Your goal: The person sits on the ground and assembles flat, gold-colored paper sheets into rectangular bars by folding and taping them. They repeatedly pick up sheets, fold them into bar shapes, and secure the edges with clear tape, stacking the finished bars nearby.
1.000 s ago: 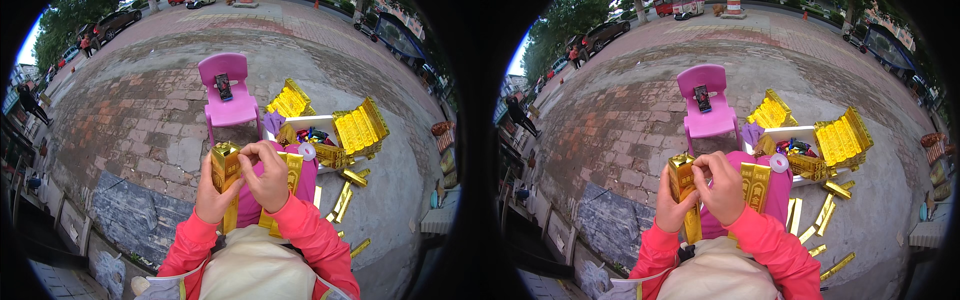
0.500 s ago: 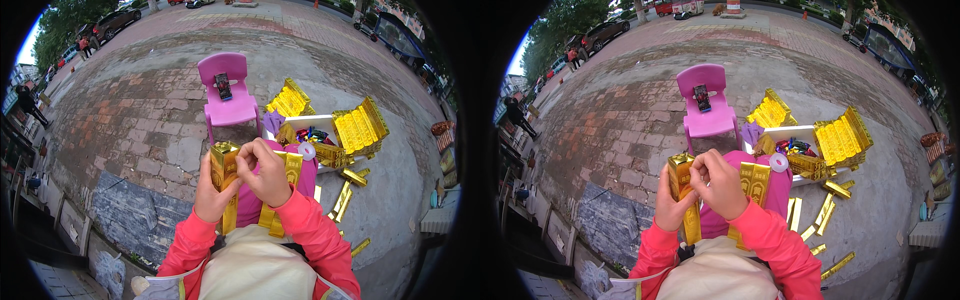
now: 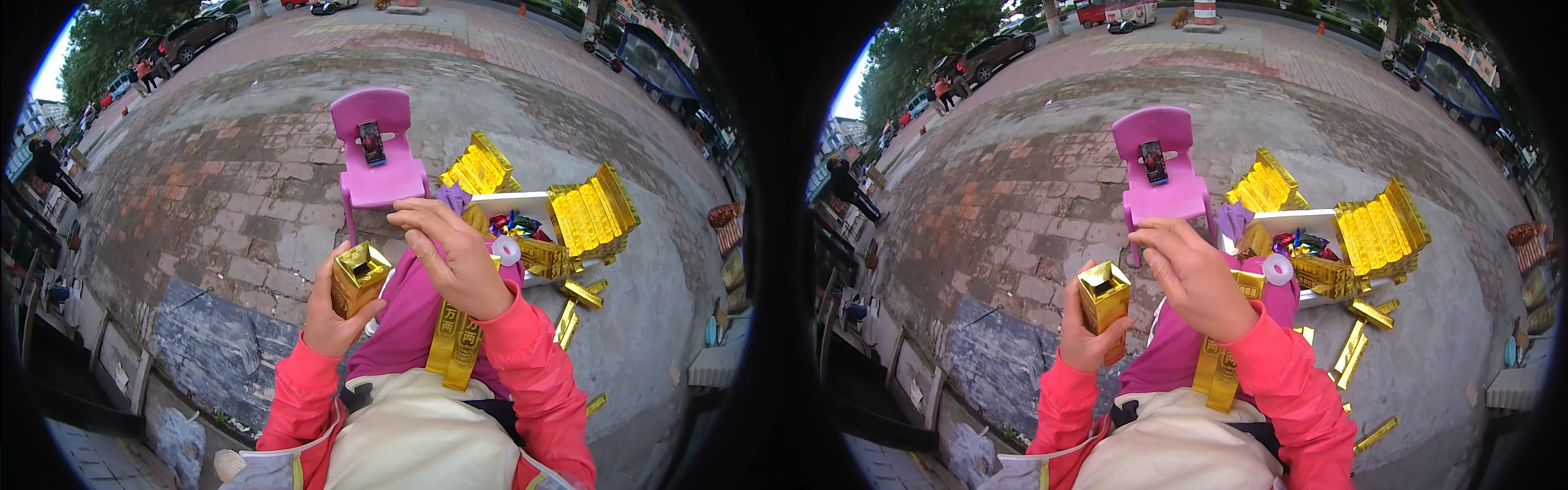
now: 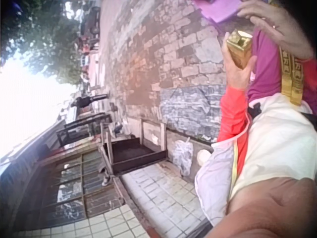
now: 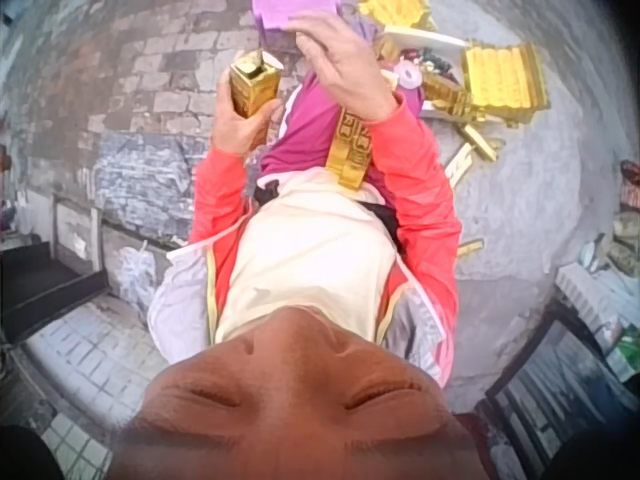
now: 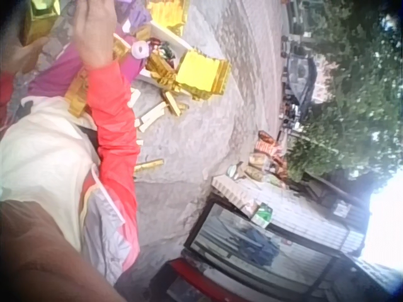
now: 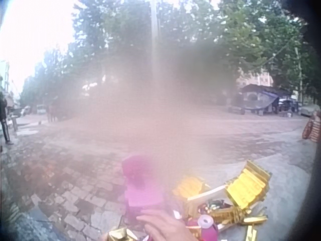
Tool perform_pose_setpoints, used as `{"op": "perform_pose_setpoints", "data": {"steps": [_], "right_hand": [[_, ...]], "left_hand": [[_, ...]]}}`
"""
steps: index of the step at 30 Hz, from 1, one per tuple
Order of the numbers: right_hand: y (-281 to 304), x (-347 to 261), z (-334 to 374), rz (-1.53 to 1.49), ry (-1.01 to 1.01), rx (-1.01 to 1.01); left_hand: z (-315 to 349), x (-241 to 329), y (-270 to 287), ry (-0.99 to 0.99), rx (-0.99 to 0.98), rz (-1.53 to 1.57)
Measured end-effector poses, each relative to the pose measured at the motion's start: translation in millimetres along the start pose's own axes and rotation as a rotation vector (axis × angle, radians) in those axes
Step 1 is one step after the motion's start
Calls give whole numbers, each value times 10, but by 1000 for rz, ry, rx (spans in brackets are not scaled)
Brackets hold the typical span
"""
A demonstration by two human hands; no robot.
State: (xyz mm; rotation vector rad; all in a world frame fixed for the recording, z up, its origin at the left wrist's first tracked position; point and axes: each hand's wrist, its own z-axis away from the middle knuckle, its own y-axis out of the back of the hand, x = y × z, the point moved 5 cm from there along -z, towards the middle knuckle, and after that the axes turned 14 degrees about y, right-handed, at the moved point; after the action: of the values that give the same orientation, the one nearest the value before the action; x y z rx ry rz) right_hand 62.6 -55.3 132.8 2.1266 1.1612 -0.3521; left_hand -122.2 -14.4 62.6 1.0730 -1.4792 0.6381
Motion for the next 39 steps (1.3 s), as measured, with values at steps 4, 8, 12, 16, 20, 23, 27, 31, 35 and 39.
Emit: {"op": "perform_pose_setpoints", "data": {"steps": [4, 8, 12, 16, 20, 23, 27, 31, 35, 39], "right_hand": [[-63, -62, -33, -198, -72, -121], [-159, 76, 55, -354, -282, -26], [-368, 236, 338, -435, -445, 51], [-516, 201, 711, -505, -590, -64], [-447, 10, 862, -460, -447, -175], [-467, -53, 909, -514, -486, -147], [-422, -120, 837, -113, -312, -133], [-300, -221, 785, 127, -134, -40], [-262, -251, 776, 133, -37, -188], [-274, -202, 775, 15, -73, -282]], "left_hand": [[35, -2, 16, -19, -61, -57], [-46, -102, 33, 79, -70, 169], [-366, -464, 144, 421, 33, 703], [-773, -853, 233, 538, 158, 992], [-938, -1112, 228, 606, 15, 1214], [-941, -1227, 131, 671, -30, 1267], [-912, -1270, 16, 685, 23, 1242], [-905, -1206, -19, 687, 43, 1187], [-890, -1047, 57, 595, 94, 1046], [-876, -912, 135, 559, 138, 949]]}}
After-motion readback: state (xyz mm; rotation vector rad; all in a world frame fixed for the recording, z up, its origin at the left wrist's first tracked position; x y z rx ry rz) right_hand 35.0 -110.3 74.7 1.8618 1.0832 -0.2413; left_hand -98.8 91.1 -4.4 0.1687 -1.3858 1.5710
